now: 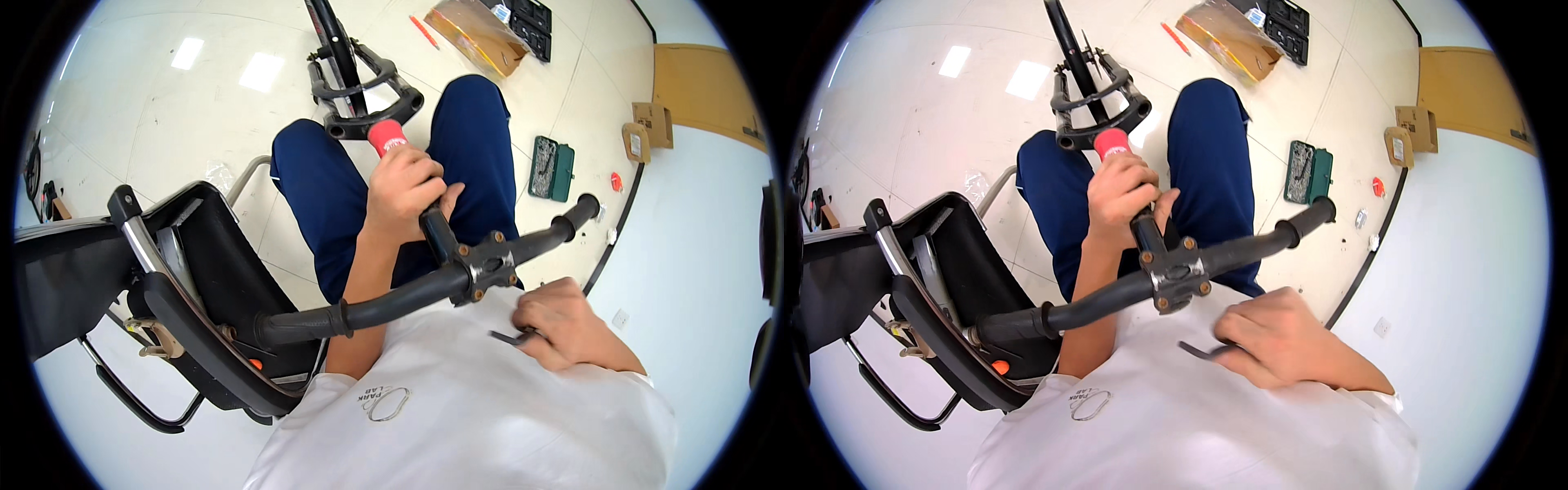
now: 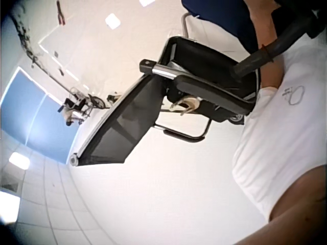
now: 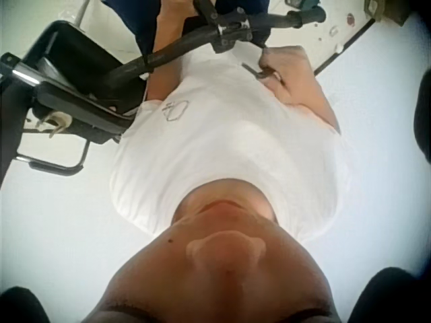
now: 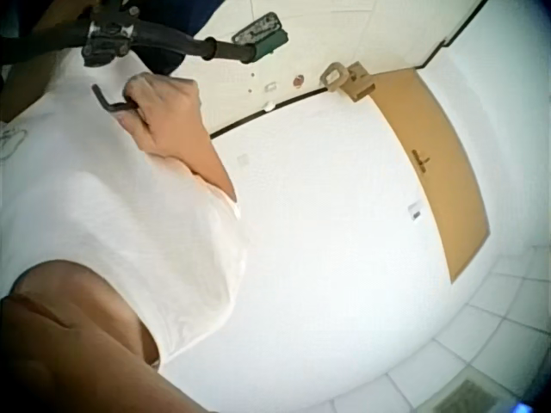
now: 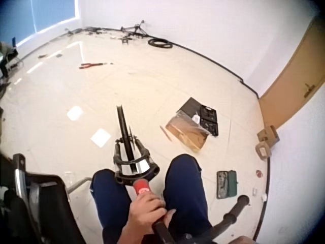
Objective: The person assembles a bicycle by attaching the front wheel to the fork and securing the handlebars. They use a wrench to tighten the wheel axle and an Allen key to fasten the handlebar bolts.
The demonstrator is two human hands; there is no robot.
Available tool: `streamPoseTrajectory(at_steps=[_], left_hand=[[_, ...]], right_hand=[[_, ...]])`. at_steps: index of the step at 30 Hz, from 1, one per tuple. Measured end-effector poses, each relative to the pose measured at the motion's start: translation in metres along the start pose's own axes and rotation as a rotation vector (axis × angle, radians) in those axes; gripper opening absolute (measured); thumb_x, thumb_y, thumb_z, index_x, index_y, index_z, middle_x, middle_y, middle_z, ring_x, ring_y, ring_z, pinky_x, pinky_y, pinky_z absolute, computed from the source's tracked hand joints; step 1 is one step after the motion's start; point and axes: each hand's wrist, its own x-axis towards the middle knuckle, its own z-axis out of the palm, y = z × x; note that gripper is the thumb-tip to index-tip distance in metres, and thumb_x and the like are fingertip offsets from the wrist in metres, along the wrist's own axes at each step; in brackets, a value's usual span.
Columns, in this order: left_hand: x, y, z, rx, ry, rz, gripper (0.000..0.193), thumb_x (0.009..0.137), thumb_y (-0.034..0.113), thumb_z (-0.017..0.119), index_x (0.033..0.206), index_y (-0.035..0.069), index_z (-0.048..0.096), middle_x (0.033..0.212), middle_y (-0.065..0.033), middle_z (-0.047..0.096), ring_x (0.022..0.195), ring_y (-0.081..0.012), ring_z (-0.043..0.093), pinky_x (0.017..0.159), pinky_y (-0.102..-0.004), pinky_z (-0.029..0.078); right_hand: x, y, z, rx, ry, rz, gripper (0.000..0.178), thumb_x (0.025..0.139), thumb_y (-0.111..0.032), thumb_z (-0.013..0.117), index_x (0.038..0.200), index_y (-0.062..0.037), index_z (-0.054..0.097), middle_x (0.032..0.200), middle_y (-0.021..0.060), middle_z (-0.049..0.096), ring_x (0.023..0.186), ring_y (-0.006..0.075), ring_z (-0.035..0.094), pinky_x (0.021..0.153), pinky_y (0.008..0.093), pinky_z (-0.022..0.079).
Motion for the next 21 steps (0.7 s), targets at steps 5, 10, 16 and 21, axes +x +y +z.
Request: streamPoseTrajectory(at_steps=[5,10,16,21], left_hand=[[-0.005,0.000,0.003,-0.023,0.066,-0.015,0.025,0.056,0.010,0.080,0.057,0.006,0.056,0.066,-0.0048,0.058,0.068,-0.0252,0.058,0.066,-0.0389,0.047],[-0.005,-0.001,0.005,-0.030,0.084,-0.001,0.024,0.058,0.011,0.080,0.057,0.006,0.057,0.066,-0.0040,0.058,0.066,-0.0246,0.057,0.064,-0.0387,0.045],[-0.006,-0.001,0.006,-0.028,0.086,-0.006,0.023,0.059,0.011,0.080,0.057,0.006,0.057,0.065,-0.0043,0.059,0.065,-0.0242,0.056,0.064,-0.0379,0.045],[-0.008,-0.001,0.005,-0.020,0.075,-0.011,0.023,0.059,0.011,0.079,0.058,0.006,0.057,0.065,-0.0046,0.058,0.065,-0.0242,0.056,0.064,-0.0378,0.045]], right_hand=[[-0.002,0.003,0.035,-0.108,0.038,0.117,0.022,0.081,-0.020,0.071,0.080,-0.0060,0.054,0.058,0.0079,0.051,0.048,0.0280,0.052,0.044,0.0378,0.040],[-0.007,0.012,0.051,-0.235,0.092,0.186,0.025,0.082,-0.020,0.070,0.075,-0.0060,0.051,0.056,0.0070,0.050,0.047,0.0277,0.052,0.043,0.0363,0.040],[-0.016,0.024,0.063,-0.332,0.235,0.121,0.025,0.079,-0.018,0.070,0.073,-0.0043,0.050,0.058,0.0063,0.049,0.047,0.0262,0.052,0.043,0.0353,0.040],[-0.013,0.018,0.065,-0.442,0.218,0.091,0.025,0.074,-0.019,0.073,0.073,-0.0055,0.051,0.058,0.0052,0.047,0.046,0.0234,0.051,0.041,0.0346,0.038]])
